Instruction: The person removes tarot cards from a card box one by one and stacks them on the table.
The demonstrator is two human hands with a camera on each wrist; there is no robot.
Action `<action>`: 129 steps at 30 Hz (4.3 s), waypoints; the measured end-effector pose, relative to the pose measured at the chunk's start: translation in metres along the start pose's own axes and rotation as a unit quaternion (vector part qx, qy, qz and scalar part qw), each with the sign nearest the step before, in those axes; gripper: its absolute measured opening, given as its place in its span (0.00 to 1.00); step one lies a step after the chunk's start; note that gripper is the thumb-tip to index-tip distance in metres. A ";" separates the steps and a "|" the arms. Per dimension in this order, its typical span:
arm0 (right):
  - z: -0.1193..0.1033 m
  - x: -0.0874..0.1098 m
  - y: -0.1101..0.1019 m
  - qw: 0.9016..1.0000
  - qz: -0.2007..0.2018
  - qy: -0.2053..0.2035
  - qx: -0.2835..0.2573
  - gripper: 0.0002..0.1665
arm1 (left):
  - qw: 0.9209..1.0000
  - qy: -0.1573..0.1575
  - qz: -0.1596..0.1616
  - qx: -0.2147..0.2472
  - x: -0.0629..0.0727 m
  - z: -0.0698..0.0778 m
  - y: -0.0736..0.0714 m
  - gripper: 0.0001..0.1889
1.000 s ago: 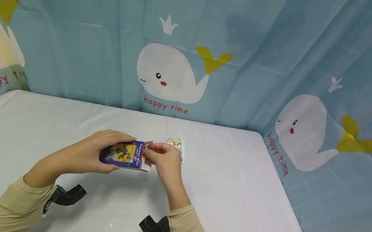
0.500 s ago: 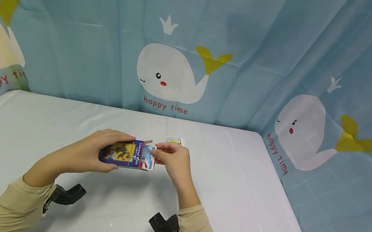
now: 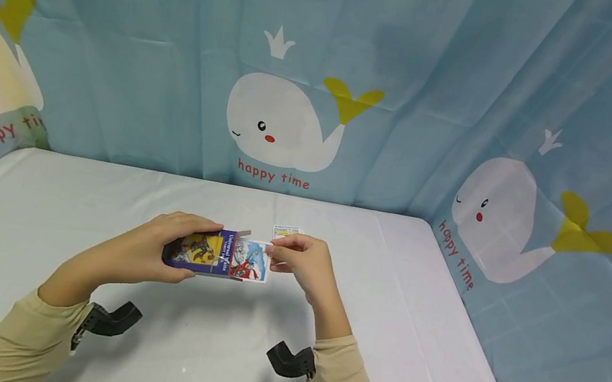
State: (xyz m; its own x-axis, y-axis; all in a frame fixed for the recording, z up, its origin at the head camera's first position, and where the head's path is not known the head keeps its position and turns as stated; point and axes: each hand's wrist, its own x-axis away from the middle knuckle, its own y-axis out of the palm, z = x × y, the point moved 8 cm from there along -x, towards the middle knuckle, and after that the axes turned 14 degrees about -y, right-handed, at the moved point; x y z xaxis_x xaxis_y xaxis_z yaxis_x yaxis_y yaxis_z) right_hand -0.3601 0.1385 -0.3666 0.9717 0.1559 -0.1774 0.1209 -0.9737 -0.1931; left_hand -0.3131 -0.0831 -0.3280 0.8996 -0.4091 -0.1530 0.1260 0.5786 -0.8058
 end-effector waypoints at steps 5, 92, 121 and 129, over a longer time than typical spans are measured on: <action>0.001 -0.001 -0.008 1.000 0.006 -0.001 0.007 0.11 | 1.000 -0.002 0.005 -0.002 0.000 -0.001 -0.001 0.38; 0.100 -0.006 -0.042 0.974 0.172 0.100 -0.112 0.14 | 1.000 0.001 0.005 0.012 0.002 -0.001 -0.006 0.38; 0.111 -0.009 -0.038 0.973 0.203 0.100 -0.053 0.11 | 1.000 0.003 0.001 0.014 0.001 -0.001 -0.004 0.38; 0.111 -0.009 -0.037 0.973 0.208 0.094 -0.043 0.10 | 1.000 0.000 0.000 0.012 0.002 -0.001 -0.004 0.38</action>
State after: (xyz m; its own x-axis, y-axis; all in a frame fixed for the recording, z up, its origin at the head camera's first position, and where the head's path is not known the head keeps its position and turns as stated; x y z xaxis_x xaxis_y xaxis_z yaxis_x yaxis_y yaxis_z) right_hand -0.3961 0.1916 -0.4646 0.9592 -0.2797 -0.0424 -0.2818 -0.9577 -0.0588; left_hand -0.3121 -0.0868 -0.3252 0.8998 -0.4091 -0.1517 0.1366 0.5944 -0.7925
